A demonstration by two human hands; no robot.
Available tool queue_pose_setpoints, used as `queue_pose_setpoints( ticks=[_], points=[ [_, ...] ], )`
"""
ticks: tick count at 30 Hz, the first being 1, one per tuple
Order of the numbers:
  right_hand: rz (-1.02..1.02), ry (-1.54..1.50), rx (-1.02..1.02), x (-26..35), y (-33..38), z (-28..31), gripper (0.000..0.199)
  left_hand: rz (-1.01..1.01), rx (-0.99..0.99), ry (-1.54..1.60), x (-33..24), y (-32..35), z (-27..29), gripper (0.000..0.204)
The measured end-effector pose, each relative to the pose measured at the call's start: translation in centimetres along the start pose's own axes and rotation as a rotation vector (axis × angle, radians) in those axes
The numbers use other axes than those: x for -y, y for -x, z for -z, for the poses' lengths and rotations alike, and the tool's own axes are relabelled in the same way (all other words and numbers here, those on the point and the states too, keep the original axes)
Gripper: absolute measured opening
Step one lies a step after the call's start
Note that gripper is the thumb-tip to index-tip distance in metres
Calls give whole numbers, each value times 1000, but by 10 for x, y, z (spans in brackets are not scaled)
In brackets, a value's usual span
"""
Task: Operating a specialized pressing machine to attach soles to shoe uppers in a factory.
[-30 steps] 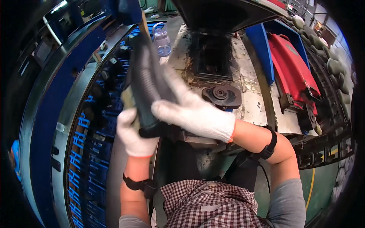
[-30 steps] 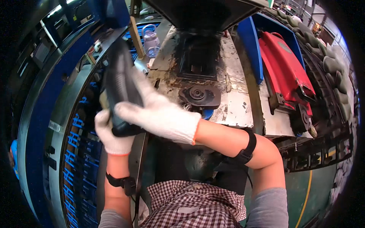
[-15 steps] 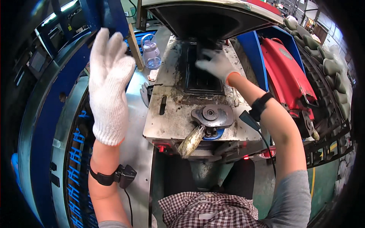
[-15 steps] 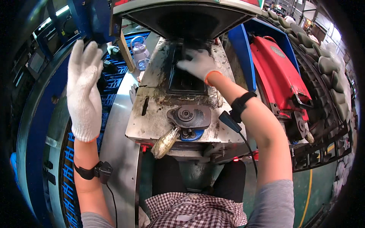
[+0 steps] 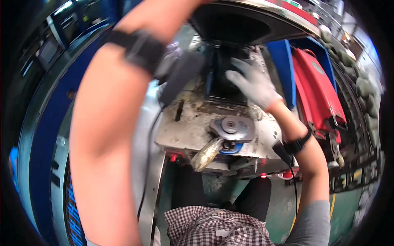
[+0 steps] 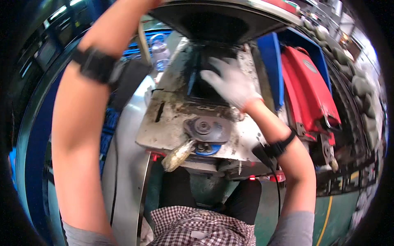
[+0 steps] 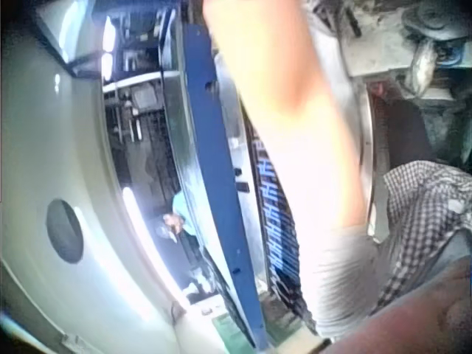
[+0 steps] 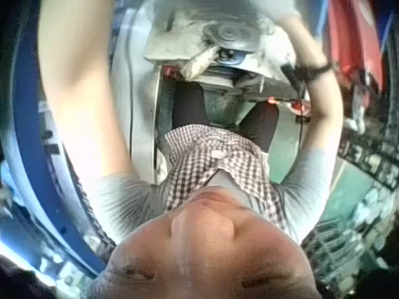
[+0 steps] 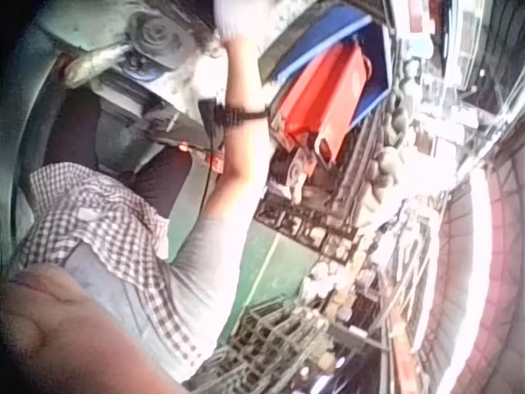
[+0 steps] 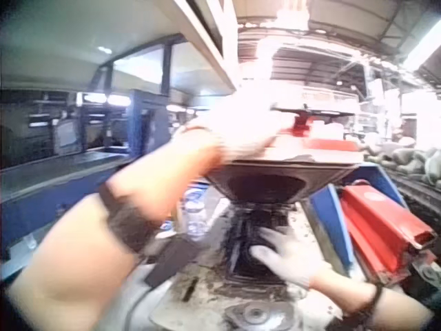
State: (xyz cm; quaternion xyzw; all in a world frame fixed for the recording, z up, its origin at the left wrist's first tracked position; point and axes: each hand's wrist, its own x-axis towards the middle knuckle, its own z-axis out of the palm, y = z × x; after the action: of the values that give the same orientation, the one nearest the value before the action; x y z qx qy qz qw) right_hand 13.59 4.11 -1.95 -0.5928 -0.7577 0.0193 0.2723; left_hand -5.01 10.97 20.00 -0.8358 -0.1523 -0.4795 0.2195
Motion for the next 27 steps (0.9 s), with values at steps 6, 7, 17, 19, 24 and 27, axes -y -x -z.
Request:
queue_pose_setpoints(
  ticks=[6,7,17,19,24,27],
  points=[
    [-1,-437,-108,23,104,33,28,220,105,-136,-31,-22,10,34],
    [-50,-526,-49,23,124,30,23,231,113,-169,-34,-11,20,34],
    [-406,-1434,770,65,213,-17,66,614,1050,385,-92,73,-20,62],
    [-411,-1628,794,77,213,-42,77,647,1179,477,-96,99,-30,63],
    [-356,-2131,702,117,194,-70,65,576,1172,447,-110,139,-42,60],
    [-569,-2385,580,133,180,-57,52,542,1073,297,-111,137,-38,63]
  ],
)
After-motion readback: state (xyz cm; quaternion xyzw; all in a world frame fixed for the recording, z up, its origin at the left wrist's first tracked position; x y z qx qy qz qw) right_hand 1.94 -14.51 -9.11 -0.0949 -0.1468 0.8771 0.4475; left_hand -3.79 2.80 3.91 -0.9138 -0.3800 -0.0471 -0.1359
